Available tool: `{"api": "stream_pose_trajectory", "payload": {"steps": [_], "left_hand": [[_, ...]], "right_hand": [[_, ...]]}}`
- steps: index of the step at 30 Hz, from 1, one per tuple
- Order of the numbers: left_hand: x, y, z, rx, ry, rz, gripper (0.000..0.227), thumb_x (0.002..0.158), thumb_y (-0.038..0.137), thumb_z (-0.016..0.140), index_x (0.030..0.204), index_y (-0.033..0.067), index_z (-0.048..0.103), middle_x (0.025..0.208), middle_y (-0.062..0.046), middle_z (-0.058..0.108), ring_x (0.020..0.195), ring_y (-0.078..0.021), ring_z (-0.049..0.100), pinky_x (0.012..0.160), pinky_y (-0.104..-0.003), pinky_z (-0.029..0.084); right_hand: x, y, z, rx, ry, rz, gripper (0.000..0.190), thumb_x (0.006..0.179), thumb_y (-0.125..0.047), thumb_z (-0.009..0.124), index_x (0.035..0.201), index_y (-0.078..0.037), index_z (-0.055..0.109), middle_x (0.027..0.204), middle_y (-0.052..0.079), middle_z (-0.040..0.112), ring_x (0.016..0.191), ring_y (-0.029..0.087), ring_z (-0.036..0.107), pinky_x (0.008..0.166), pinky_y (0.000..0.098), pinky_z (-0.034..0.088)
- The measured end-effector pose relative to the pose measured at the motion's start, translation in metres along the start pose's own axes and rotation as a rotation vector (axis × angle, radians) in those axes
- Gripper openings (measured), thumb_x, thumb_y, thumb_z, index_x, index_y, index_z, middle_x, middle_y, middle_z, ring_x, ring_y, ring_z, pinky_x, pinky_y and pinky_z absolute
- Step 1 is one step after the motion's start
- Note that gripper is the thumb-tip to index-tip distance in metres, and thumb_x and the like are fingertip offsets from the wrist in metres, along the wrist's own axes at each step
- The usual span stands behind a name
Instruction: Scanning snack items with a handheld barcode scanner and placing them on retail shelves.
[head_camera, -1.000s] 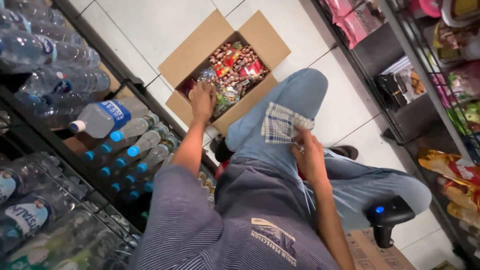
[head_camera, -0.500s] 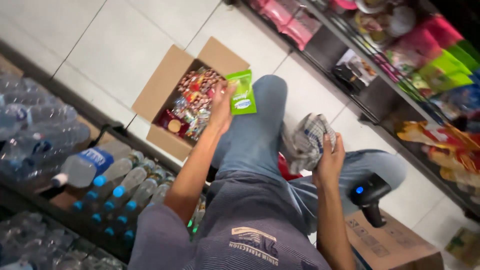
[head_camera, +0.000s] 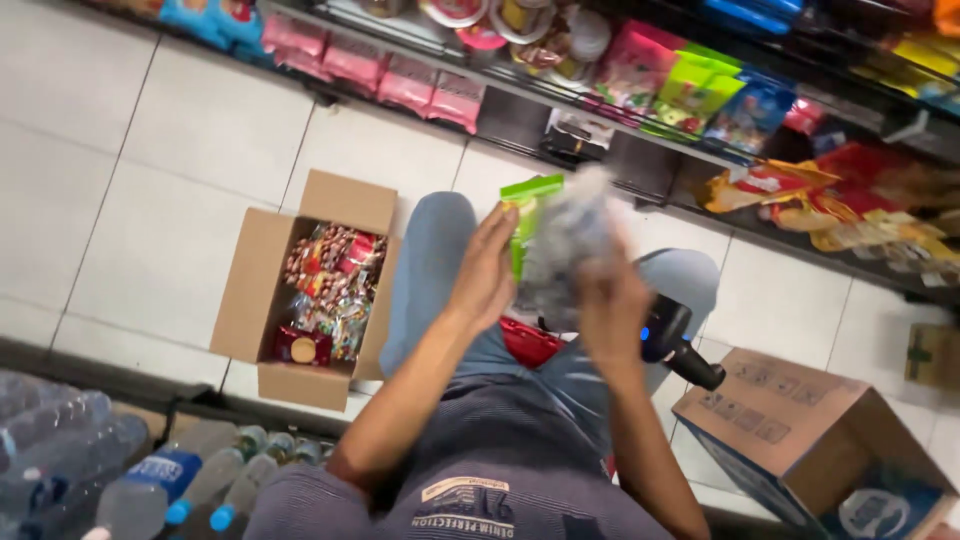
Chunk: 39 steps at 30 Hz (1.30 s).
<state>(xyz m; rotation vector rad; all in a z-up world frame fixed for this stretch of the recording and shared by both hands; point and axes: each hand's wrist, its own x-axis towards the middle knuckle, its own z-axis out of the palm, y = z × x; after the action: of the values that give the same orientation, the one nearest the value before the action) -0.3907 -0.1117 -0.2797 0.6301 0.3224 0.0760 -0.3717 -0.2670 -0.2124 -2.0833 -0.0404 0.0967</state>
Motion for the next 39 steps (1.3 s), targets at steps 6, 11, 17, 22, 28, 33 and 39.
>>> {"api": "stream_pose_trajectory", "payload": {"steps": [6,11,17,22,28,33,39], "left_hand": [[-0.016,-0.004,0.040,-0.236,-0.133,-0.131,0.064,0.109,0.049,0.034,0.154,0.0051,0.043,0.149,-0.009,0.055,0.135,-0.0205,0.053,0.117,-0.036,0.038],[-0.019,-0.003,0.049,-0.159,-0.117,-0.125,0.072,0.109,0.053,0.030,0.160,0.0024,0.032,0.159,-0.008,0.045,0.148,-0.0190,0.040,0.127,-0.037,0.023],[-0.018,0.003,0.064,-0.125,-0.215,-0.033,0.078,0.108,0.058,0.028,0.161,0.0013,0.029,0.162,-0.014,0.040,0.151,-0.0250,0.036,0.127,-0.040,0.022],[-0.026,0.013,0.074,-0.139,-0.182,-0.072,0.082,0.106,0.062,0.023,0.163,0.0031,0.026,0.164,-0.014,0.036,0.151,-0.0256,0.033,0.126,-0.041,0.022],[-0.029,0.022,0.082,-0.089,-0.314,0.005,0.087,0.106,0.066,0.021,0.165,0.0024,0.022,0.166,-0.013,0.035,0.155,-0.0226,0.031,0.129,-0.037,0.019],[-0.024,0.003,0.066,-0.114,-0.167,-0.104,0.082,0.108,0.062,0.024,0.166,0.0031,0.020,0.159,-0.016,0.037,0.144,-0.0268,0.035,0.124,-0.045,0.023],[-0.028,0.038,0.095,-0.150,-0.366,-0.017,0.084,0.106,0.066,0.021,0.164,0.0062,0.026,0.162,-0.012,0.040,0.148,-0.0250,0.039,0.124,-0.041,0.027]], "right_hand": [[-0.001,0.011,0.015,-0.376,-0.152,-0.687,0.063,0.091,-0.013,0.069,0.150,-0.007,0.049,0.166,0.026,0.033,0.158,0.043,0.027,0.129,0.0640,0.011],[0.012,0.003,0.004,-0.482,0.047,-0.620,0.056,0.096,-0.005,0.066,0.150,-0.002,0.054,0.161,0.016,0.045,0.156,0.040,0.031,0.127,0.0665,0.005],[0.005,0.017,0.012,-0.392,0.046,-0.711,0.051,0.092,-0.008,0.064,0.143,-0.002,0.057,0.157,0.015,0.050,0.153,0.041,0.035,0.129,0.0659,0.010],[0.021,-0.018,-0.011,-0.429,0.110,-0.696,0.045,0.098,-0.008,0.063,0.142,-0.004,0.061,0.155,0.012,0.053,0.154,0.041,0.035,0.128,0.0654,0.009],[0.018,-0.011,-0.013,-0.340,0.092,-0.674,0.048,0.101,-0.013,0.058,0.146,0.002,0.054,0.158,0.016,0.050,0.155,0.044,0.032,0.129,0.0654,0.010],[0.026,-0.026,-0.016,-0.392,0.026,-0.757,0.045,0.099,-0.016,0.061,0.144,-0.009,0.060,0.154,0.012,0.055,0.153,0.037,0.037,0.128,0.0644,0.010],[0.022,-0.027,-0.014,-0.314,0.074,-0.676,0.048,0.102,-0.016,0.059,0.149,-0.007,0.057,0.157,0.013,0.051,0.155,0.038,0.035,0.128,0.0649,0.011]]}}
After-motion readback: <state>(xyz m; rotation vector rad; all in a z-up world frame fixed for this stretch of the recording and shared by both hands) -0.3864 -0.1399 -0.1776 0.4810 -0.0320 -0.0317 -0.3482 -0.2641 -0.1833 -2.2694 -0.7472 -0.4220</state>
